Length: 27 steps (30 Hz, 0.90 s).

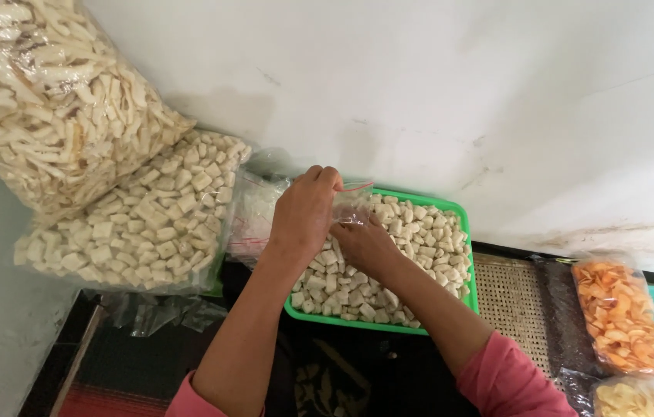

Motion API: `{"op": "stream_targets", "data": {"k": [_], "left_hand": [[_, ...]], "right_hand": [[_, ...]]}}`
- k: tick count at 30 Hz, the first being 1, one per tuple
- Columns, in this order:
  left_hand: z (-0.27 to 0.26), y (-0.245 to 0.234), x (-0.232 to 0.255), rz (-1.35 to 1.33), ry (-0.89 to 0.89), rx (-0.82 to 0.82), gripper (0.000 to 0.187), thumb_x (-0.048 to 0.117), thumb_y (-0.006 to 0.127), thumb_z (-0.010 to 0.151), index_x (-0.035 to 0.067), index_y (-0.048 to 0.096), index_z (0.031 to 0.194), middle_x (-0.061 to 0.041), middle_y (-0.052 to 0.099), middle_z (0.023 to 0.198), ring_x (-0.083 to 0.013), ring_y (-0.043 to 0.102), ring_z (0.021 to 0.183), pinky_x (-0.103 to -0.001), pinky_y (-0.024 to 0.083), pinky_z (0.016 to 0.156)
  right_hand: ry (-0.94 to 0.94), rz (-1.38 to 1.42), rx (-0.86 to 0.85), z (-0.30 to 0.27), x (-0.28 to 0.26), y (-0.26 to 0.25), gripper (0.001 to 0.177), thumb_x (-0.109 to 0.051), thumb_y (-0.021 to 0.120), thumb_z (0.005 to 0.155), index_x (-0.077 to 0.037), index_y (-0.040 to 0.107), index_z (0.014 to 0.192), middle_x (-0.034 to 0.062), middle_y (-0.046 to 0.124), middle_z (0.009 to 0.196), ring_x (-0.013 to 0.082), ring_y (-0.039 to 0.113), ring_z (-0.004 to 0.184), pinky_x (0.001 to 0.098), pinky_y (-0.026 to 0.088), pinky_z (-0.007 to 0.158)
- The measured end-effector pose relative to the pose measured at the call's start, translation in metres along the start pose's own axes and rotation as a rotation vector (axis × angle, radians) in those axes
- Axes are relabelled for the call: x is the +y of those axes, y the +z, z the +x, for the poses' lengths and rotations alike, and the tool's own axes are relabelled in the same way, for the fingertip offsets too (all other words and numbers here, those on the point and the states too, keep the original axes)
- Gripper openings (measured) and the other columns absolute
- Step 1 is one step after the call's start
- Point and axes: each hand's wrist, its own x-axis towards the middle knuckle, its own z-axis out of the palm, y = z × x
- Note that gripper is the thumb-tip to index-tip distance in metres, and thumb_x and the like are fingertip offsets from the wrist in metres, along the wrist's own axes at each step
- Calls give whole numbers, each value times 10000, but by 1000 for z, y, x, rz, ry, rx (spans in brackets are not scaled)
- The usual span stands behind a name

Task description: Manually packing small white candies into individual small plastic bags at a slow pace.

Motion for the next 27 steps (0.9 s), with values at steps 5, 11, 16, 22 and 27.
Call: {"op": "stream_targets", "data": {"k": [5, 11, 16, 22, 27], "left_hand": [[4, -2, 5, -43, -35, -71, 303, -74, 677, 882, 123, 566, 1084, -94, 600, 1002, -352, 709, 955, -450, 607, 801], [6, 1, 8, -48, -28, -110, 368, -55, 755, 818, 130, 584, 1087, -85, 596, 1027, -367, 715, 1000, -462, 612, 852], [7, 12, 8, -37, 0, -96, 343, -44, 735, 838, 152, 590, 1080, -69, 592, 1019, -357, 726, 990, -450, 615, 845], [11, 19, 2, -81, 28, -57, 166, 5, 625, 943, 143, 633, 1034, -79, 620, 965, -362, 727, 949, -457, 614, 816], [11, 13, 0, -123, 47, -11, 145, -5, 580, 976, 109, 655, 1025, -119, 631, 947, -381, 721, 922, -465, 610, 775]], "right_hand": [[72, -26, -182, -16, 11, 60, 123, -244, 603, 938, -190, 713, 949, 81, 733, 966, 356, 658, 1079, 542, 449, 926], [121, 83, -428, -3, -3, 39, 229, -164, 569, 926, -88, 729, 781, 115, 720, 749, 343, 738, 755, 488, 574, 627], [180, 90, -537, -1, -6, 41, 265, -188, 575, 921, -87, 751, 751, 97, 730, 727, 340, 755, 736, 514, 573, 598], [160, 168, -396, -4, -4, 27, 177, -225, 564, 973, -96, 683, 957, 154, 724, 784, 399, 746, 762, 534, 576, 634], [944, 810, -653, 31, -26, -130, 417, -393, 459, 1012, -72, 708, 920, 112, 628, 792, 221, 627, 667, 343, 536, 585]]}}
